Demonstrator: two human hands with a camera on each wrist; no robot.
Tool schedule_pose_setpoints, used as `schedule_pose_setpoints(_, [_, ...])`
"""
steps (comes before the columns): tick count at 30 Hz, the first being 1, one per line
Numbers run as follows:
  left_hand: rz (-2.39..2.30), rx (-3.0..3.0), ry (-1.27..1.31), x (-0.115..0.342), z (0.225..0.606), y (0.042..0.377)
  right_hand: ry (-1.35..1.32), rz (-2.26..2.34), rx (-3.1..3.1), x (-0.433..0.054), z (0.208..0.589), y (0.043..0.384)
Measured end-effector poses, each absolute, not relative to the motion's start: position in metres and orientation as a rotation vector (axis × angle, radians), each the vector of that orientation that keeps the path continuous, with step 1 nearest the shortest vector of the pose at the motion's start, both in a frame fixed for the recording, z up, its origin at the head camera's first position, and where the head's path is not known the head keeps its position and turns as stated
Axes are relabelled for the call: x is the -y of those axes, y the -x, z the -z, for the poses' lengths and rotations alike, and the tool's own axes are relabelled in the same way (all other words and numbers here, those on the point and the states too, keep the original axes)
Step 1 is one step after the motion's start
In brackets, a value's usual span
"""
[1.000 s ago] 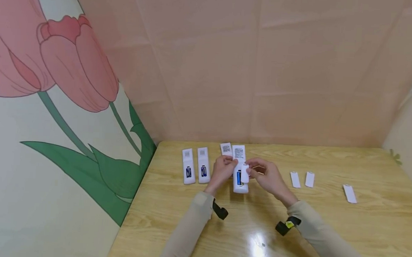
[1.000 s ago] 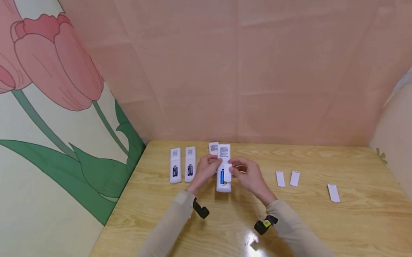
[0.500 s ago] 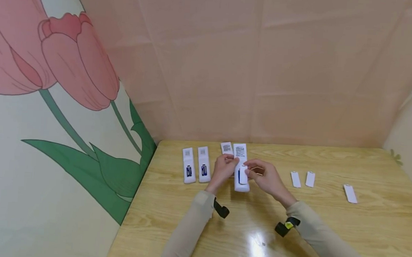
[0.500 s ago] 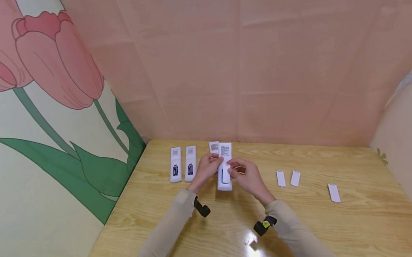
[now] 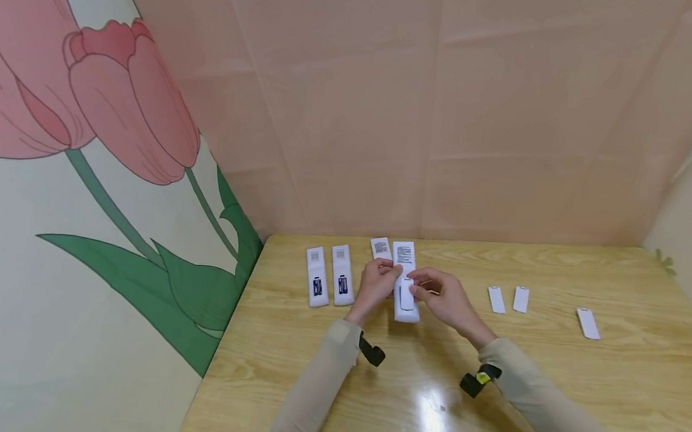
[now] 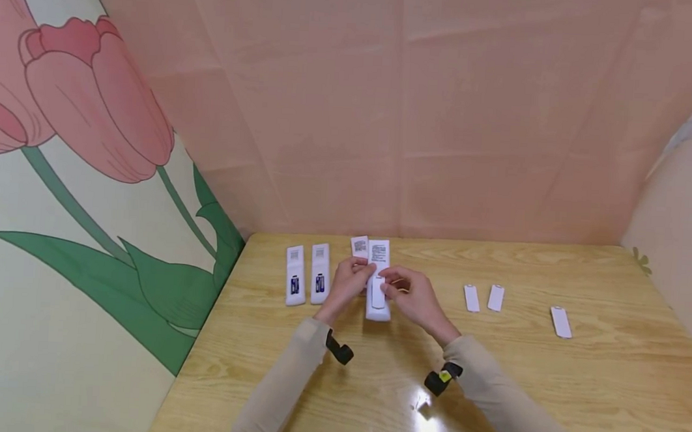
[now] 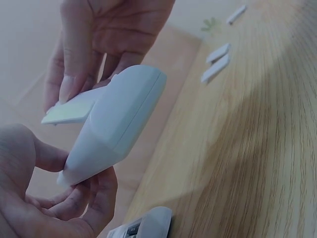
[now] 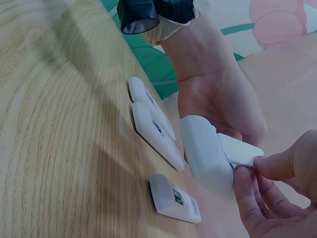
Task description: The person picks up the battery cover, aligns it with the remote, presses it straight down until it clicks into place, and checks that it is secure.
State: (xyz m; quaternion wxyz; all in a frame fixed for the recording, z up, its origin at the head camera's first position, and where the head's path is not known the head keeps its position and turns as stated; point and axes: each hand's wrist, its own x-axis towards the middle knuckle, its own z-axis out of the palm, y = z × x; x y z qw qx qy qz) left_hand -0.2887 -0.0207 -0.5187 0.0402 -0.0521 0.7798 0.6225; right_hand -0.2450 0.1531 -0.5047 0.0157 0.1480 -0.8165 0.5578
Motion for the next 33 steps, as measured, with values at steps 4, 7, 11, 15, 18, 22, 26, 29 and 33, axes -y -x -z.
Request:
schedule_pose_setpoints(4, [-1.909, -2.407, 0.160, 0.020, 0.519, 0.289, -0.463, -1.718, 2.545, -0.152, 0.505, 0.245])
schedule_pose_setpoints(7, [-1.923, -2.414, 0.148, 0.020, 0.519, 0.289, -0.479, -1.695, 2.545, -0.152, 0.505, 0.245])
schedule_pose_setpoints(11, [-1.929, -2.423, 0.140, 0.020, 0.519, 0.289, -0.494, -1.665, 2.552, -0.153, 0.507, 0.246])
schedule_pose_setpoints(15, [-1.916, -2.424, 0.150, 0.020, 0.518, 0.288, -0.485, -1.662, 2.552, -0.154, 0.509, 0.245])
schedule_pose_setpoints(18, [-1.899, -2.424, 0.155, 0.018, 0.518, 0.287, -0.458, -1.665, 2.543, -0.154, 0.510, 0.242])
schedule_pose_setpoints(22, [-1.884, -2.431, 0.156, 0.013, 0.519, 0.287, -0.417, -1.643, 2.534, -0.155, 0.512, 0.241])
schedule_pose_setpoints(26, [-1.904, -2.426, 0.167, 0.011, 0.518, 0.287, -0.400, -1.628, 2.539, -0.156, 0.516, 0.244])
schedule_pose_setpoints(29, [-1.923, -2.410, 0.177, 0.010, 0.517, 0.287, -0.398, -1.628, 2.543, -0.156, 0.516, 0.245])
schedule_pose_setpoints(33, [-1.944, -2.389, 0.179, 0.010, 0.515, 0.287, -0.388, -1.620, 2.551, -0.157, 0.515, 0.246])
